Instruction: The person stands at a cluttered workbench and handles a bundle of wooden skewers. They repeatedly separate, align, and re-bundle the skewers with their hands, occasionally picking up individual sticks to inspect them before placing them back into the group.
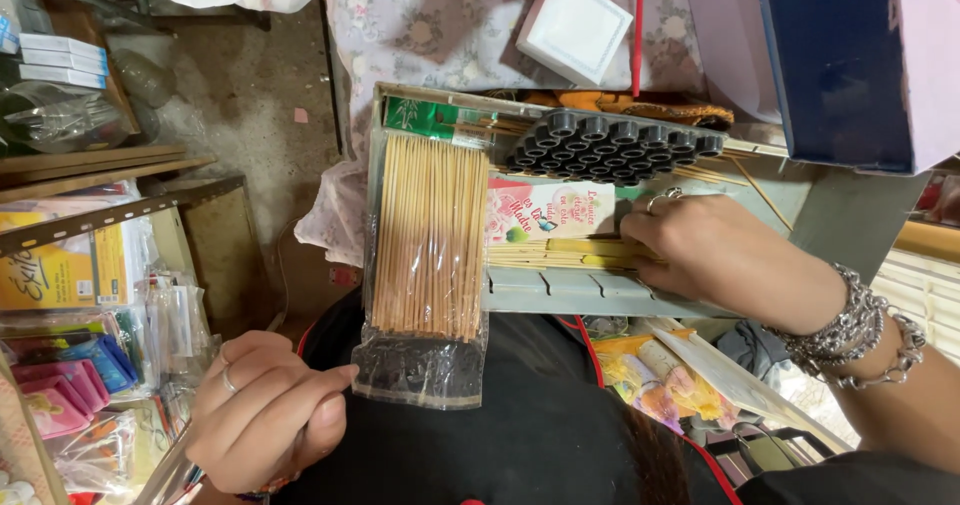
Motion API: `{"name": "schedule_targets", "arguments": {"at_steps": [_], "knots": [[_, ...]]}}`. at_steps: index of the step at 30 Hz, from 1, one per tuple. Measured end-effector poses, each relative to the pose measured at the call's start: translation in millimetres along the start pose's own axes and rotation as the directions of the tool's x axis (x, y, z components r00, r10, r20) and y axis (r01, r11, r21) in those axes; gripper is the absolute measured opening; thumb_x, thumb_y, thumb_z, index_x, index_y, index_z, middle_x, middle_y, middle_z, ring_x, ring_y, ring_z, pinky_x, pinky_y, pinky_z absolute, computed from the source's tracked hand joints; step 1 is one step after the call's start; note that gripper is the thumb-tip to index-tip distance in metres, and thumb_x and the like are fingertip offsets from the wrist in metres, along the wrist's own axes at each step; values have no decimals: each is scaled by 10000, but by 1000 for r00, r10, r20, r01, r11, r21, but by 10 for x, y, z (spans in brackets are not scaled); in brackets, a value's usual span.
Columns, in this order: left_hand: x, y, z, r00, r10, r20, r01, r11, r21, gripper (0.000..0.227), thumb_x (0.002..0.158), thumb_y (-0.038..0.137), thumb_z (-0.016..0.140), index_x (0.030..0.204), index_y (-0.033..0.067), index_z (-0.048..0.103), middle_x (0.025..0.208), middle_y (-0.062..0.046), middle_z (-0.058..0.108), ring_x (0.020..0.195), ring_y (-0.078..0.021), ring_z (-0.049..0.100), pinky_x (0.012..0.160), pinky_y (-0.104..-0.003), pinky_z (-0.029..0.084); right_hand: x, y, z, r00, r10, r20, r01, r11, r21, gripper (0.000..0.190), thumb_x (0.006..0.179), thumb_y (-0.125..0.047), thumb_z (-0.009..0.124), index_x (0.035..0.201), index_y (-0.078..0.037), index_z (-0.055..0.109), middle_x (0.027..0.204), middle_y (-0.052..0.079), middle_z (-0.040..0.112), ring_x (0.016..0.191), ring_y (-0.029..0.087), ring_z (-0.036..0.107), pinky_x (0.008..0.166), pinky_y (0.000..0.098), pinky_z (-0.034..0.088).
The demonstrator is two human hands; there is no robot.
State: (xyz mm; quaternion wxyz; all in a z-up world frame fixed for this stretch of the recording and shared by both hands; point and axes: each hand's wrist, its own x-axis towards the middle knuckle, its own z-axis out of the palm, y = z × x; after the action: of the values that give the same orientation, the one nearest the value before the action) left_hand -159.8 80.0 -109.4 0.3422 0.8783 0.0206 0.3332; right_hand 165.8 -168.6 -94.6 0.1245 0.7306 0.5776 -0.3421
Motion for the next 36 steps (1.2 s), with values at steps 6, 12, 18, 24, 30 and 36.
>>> {"name": "schedule_targets", "arguments": {"at_steps": [6, 12, 18, 24, 30, 36], "knots": [[-69, -30, 33, 998, 54, -32, -54, 999, -5, 243, 936, 150, 550, 789, -10, 659, 726, -86, 703, 527, -202, 496, 532, -370, 467, 96, 21, -126, 991, 5, 135, -12, 998, 55, 299, 862, -345, 717, 1093, -157, 685, 894, 50, 741, 753, 315, 700, 691, 468, 558], [-76, 59, 40, 991, 45, -125, -45, 999, 8, 262, 919, 149, 552, 737, -14, 648, 671, -102, 691, 472, -204, 479, 510, -367, 434, 63, 9, -190, 983, 50, 178, -43, 998, -44, 304, 844, -391, 705, 1027, -154, 656, 891, 58, 733, 782, 336, 694, 679, 493, 554], [-253, 131, -40, 991, -26, -132, 35, 997, 71, 318, 935, 170, 540, 694, 14, 676, 658, -68, 690, 468, -170, 495, 473, -336, 420, -45, 75, -43, 987, 158, -36, -162, 969, -188, 336, 862, -389, 759, 1061, -154, 622, 794, 36, 737, 736, 243, 739, 693, 414, 617], [-499, 203, -129, 986, -153, -70, 162, 977, 136, 256, 927, 221, 599, 772, 100, 761, 645, -25, 614, 521, -201, 513, 559, -401, 453, 54, -240, -12, 945, -260, -196, 206, 944, -259, 453, 765, 155, 648, 1181, -25, 634, 697, 23, 649, 523, 212, 645, 464, 388, 539], [-391, 284, -178, 981, -80, -176, 102, 987, 124, 295, 939, 173, 554, 729, 31, 704, 678, -39, 672, 511, -179, 514, 518, -352, 465, 220, -389, -104, 866, -457, -201, 397, 874, -280, 346, 915, -30, 565, 1257, 13, 589, 1306, 199, 626, 859, 300, 724, 806, 420, 593], [-449, 314, -196, 958, 22, -287, 22, 989, 147, 287, 945, 143, 546, 715, 15, 662, 691, -59, 706, 495, -176, 512, 473, -332, 410, 327, -451, -207, 946, -312, -85, 295, 940, -174, 355, 843, 78, 529, 1183, -16, 562, 1003, 128, 624, 725, 333, 697, 675, 457, 575]]}}
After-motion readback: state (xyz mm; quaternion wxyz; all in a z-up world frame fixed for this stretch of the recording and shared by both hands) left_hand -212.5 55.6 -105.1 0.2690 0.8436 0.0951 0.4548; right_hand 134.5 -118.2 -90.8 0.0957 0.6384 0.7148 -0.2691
